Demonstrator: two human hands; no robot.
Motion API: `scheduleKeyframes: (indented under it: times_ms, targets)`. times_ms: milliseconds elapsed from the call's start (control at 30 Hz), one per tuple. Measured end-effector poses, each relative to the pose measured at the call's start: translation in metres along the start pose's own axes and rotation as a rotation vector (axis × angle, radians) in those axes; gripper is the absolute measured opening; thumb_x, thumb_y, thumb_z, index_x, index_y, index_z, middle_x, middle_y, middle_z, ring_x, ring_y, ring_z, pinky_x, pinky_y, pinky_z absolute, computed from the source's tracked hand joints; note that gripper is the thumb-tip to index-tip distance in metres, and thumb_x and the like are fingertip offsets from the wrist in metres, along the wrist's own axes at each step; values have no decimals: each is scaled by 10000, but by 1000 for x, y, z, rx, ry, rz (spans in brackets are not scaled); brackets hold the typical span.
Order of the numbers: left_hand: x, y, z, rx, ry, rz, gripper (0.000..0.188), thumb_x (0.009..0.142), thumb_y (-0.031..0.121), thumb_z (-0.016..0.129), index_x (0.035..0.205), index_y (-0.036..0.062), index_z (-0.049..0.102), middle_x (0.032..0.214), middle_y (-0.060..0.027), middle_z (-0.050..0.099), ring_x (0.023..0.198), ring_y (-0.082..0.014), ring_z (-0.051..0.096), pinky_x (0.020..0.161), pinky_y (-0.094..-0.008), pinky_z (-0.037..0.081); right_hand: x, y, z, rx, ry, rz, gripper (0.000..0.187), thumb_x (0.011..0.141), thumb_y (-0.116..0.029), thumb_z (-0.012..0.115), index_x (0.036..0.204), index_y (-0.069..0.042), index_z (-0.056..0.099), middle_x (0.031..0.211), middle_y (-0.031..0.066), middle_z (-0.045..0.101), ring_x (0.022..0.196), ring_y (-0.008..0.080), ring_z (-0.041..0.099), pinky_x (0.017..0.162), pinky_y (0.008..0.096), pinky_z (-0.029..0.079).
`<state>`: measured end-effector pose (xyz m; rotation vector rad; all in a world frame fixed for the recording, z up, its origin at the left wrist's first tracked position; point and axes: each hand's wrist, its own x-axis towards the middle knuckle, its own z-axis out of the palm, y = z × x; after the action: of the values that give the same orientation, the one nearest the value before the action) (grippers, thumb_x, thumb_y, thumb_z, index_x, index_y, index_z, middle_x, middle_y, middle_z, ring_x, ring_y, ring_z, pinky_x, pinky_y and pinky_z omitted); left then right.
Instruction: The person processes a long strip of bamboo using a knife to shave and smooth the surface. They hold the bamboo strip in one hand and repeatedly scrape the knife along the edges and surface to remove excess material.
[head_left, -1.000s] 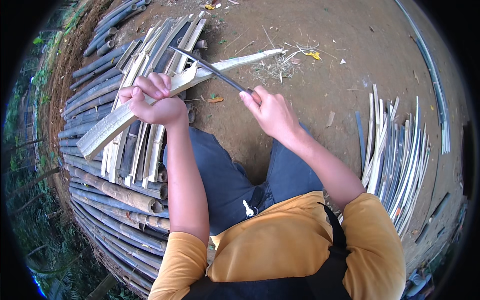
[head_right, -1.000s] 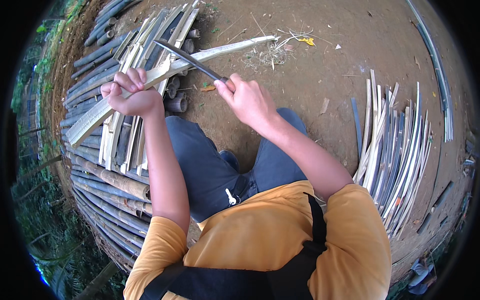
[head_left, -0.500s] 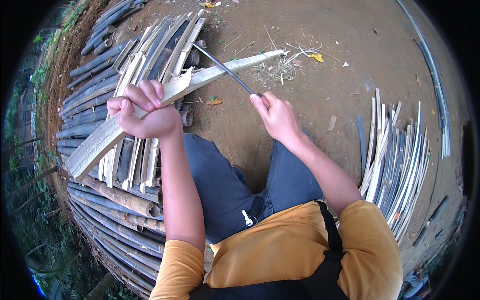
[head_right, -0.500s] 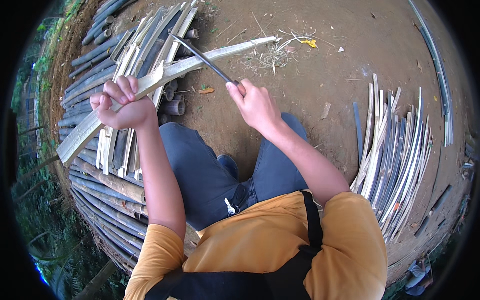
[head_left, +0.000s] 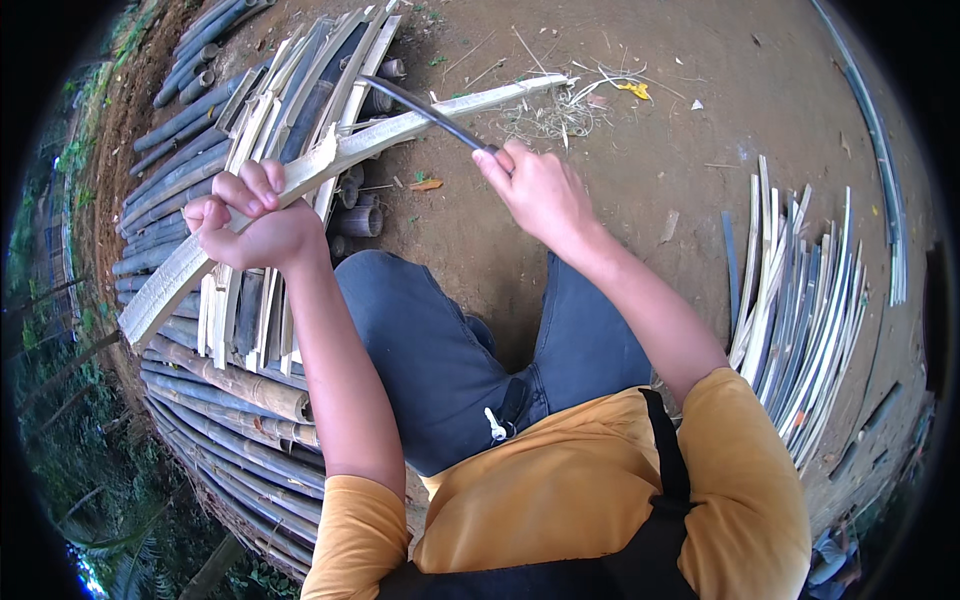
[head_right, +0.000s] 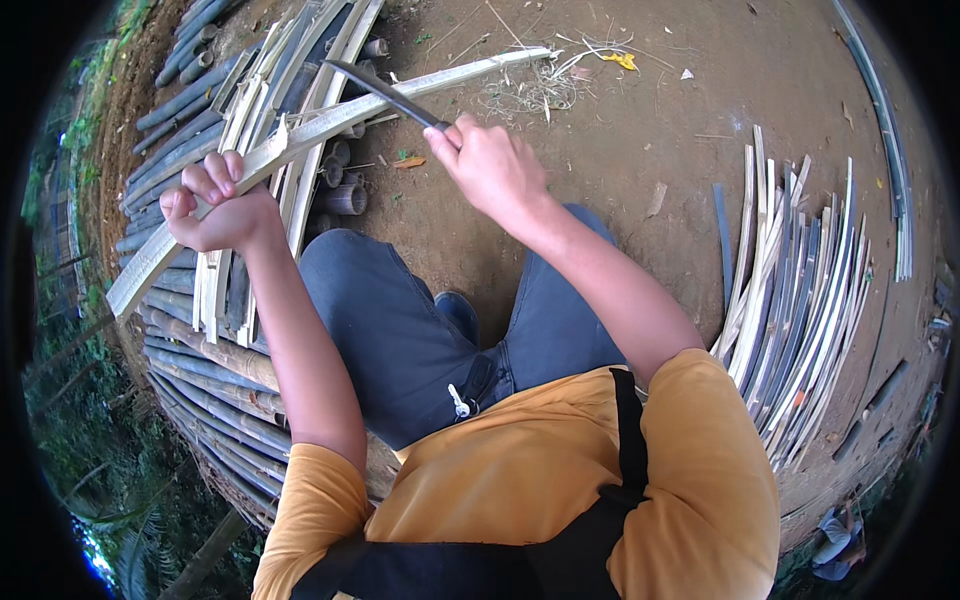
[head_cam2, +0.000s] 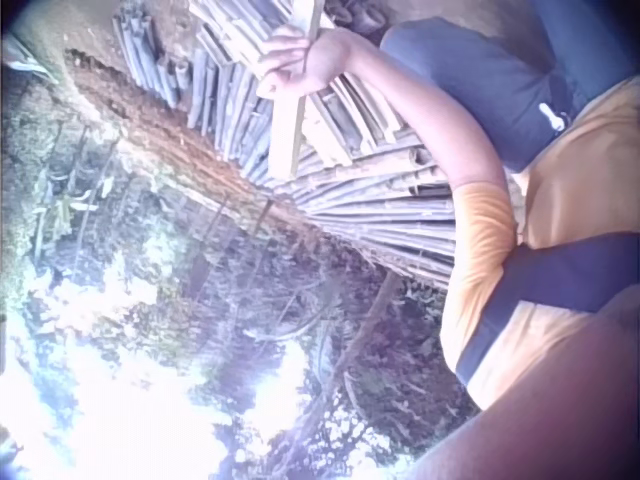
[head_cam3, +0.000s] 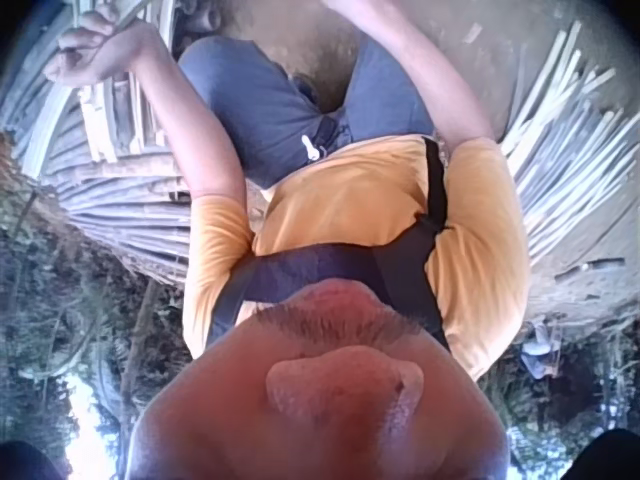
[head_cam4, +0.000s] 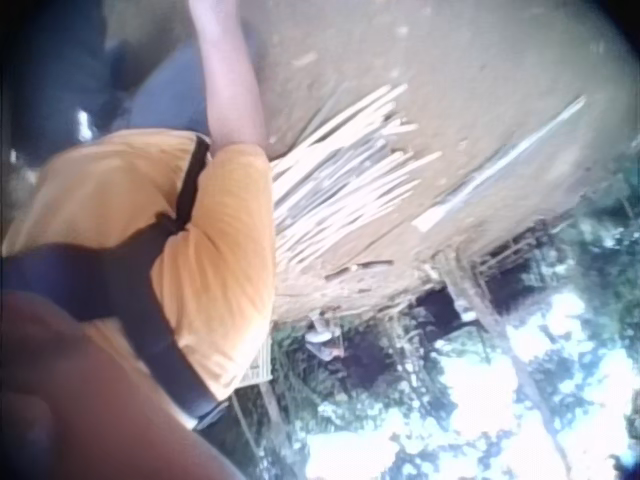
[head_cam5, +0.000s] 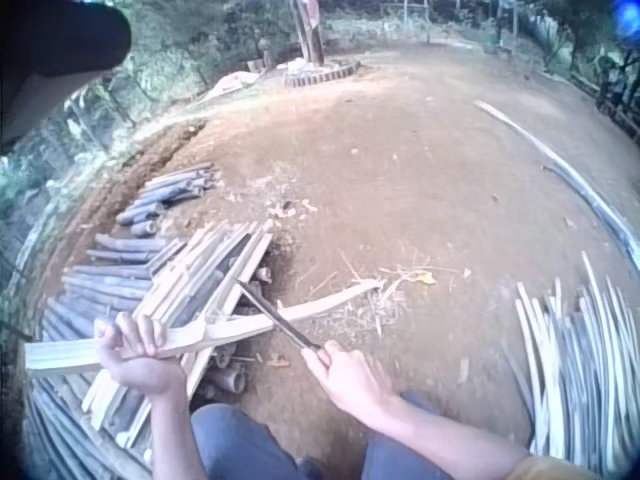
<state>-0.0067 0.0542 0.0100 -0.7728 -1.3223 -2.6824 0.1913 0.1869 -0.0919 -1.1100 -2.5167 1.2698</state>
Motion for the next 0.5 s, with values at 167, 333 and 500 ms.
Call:
scheduleKeyframes:
  times_ms: [167,333,500]
  targets:
    - [-8,0,3,-8,-28,10,159,849,191,409,712,172,330,517,-9,323,424,-116,305,432,-261,313,20,38,10,-21,17,57,522,1037,-482,433,923,-11,628,614,126,658,541,289,685,518,449,560]
    - [-7,1,10,15,-44,36,158,839,196,415,705,175,332,517,-8,325,421,-114,305,431,-259,312,0,17,10,74,-15,62,539,1013,-517,473,855,-20,609,637,178,647,622,334,683,596,472,511]
    - [-3,0,11,-34,-41,0,184,823,202,424,676,182,316,520,1,318,423,-112,314,437,-251,309,38,66,-1,42,1,214,530,1046,-497,397,892,-46,628,619,97,627,573,244,660,544,428,536]
